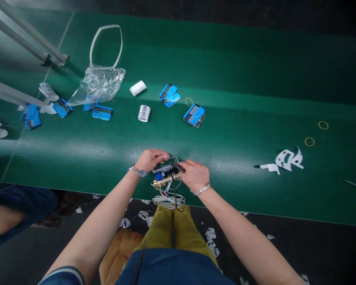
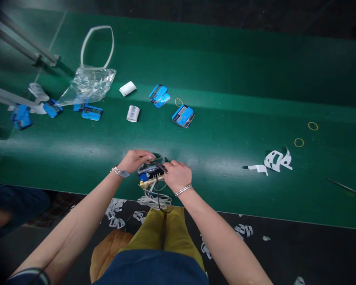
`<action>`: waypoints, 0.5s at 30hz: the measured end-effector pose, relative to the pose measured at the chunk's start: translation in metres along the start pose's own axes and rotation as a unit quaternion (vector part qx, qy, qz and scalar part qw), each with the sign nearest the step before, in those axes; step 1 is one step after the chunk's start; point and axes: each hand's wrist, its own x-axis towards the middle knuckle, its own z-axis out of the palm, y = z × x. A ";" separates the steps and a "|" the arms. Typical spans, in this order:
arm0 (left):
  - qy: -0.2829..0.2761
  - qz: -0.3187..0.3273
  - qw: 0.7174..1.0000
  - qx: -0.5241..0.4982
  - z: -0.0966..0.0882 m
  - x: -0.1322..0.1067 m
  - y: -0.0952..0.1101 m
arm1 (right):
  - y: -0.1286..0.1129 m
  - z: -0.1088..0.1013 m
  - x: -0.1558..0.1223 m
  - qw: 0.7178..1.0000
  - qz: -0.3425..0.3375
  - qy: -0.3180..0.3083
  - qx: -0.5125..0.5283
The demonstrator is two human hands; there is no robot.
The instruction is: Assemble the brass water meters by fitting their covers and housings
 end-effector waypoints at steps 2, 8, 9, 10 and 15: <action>0.034 -0.029 0.998 -0.045 -0.001 -0.004 -0.002 | 0.008 0.003 -0.004 0.999 0.026 0.018 0.031; 0.135 -0.059 0.984 -0.102 -0.002 -0.044 0.000 | 0.031 0.017 -0.027 0.966 0.084 0.089 0.228; 0.144 -0.066 0.984 -0.084 0.004 -0.054 0.003 | 0.031 0.019 -0.031 0.964 0.084 0.085 0.240; 0.156 -0.075 0.984 -0.042 0.011 -0.064 0.005 | 0.030 0.021 -0.034 0.962 0.080 0.081 0.248; 0.239 -0.117 0.919 0.290 0.062 -0.095 0.019 | 0.015 0.020 -0.042 0.968 0.045 0.081 0.232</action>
